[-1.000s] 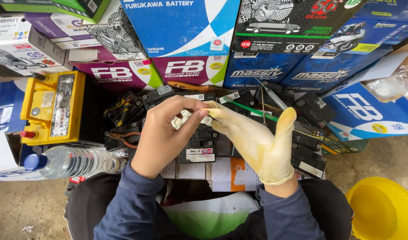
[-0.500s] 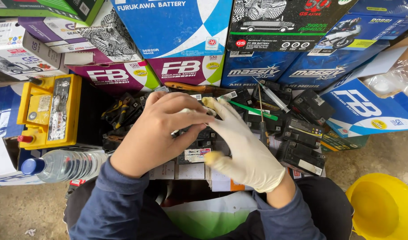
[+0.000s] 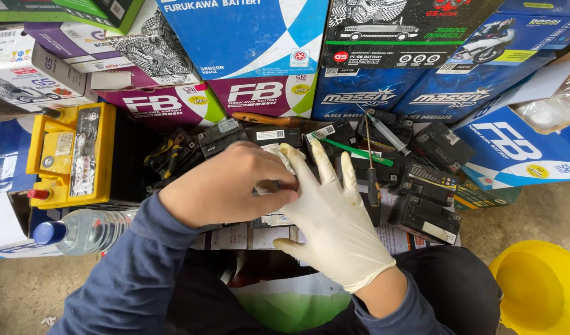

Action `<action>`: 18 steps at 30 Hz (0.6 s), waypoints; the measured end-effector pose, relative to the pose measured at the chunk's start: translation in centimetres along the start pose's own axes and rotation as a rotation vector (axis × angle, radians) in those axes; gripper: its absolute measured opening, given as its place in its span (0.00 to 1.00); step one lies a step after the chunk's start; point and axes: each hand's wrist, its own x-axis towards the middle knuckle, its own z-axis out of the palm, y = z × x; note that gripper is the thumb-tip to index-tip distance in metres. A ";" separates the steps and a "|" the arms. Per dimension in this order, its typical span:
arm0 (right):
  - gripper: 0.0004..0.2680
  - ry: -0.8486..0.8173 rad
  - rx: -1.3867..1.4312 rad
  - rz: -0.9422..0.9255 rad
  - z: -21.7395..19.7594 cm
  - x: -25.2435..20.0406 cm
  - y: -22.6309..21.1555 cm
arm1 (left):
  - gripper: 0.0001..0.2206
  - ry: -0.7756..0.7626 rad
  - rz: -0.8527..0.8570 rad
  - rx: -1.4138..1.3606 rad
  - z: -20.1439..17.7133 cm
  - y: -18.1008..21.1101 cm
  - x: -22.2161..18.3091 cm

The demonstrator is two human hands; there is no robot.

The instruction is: Putting on a pair of white protective gloves while sitting on the floor surrounded by battery boxes

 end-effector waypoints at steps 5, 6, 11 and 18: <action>0.36 0.077 -0.131 0.000 1.8 0.0 0.2 | 0.06 -0.068 -0.189 -0.078 1.5 -1.5 0.0; 0.36 0.077 -0.131 0.000 2.5 0.1 0.4 | 0.06 -0.067 -0.189 -0.079 1.9 -1.8 -0.1; 0.38 0.078 0.019 0.134 3.7 0.9 1.1 | 0.06 0.214 -0.111 0.141 4.0 -2.1 -0.5; 0.31 0.233 -0.031 0.284 5.5 1.3 1.4 | 0.03 0.461 -0.015 0.337 6.6 -1.9 0.0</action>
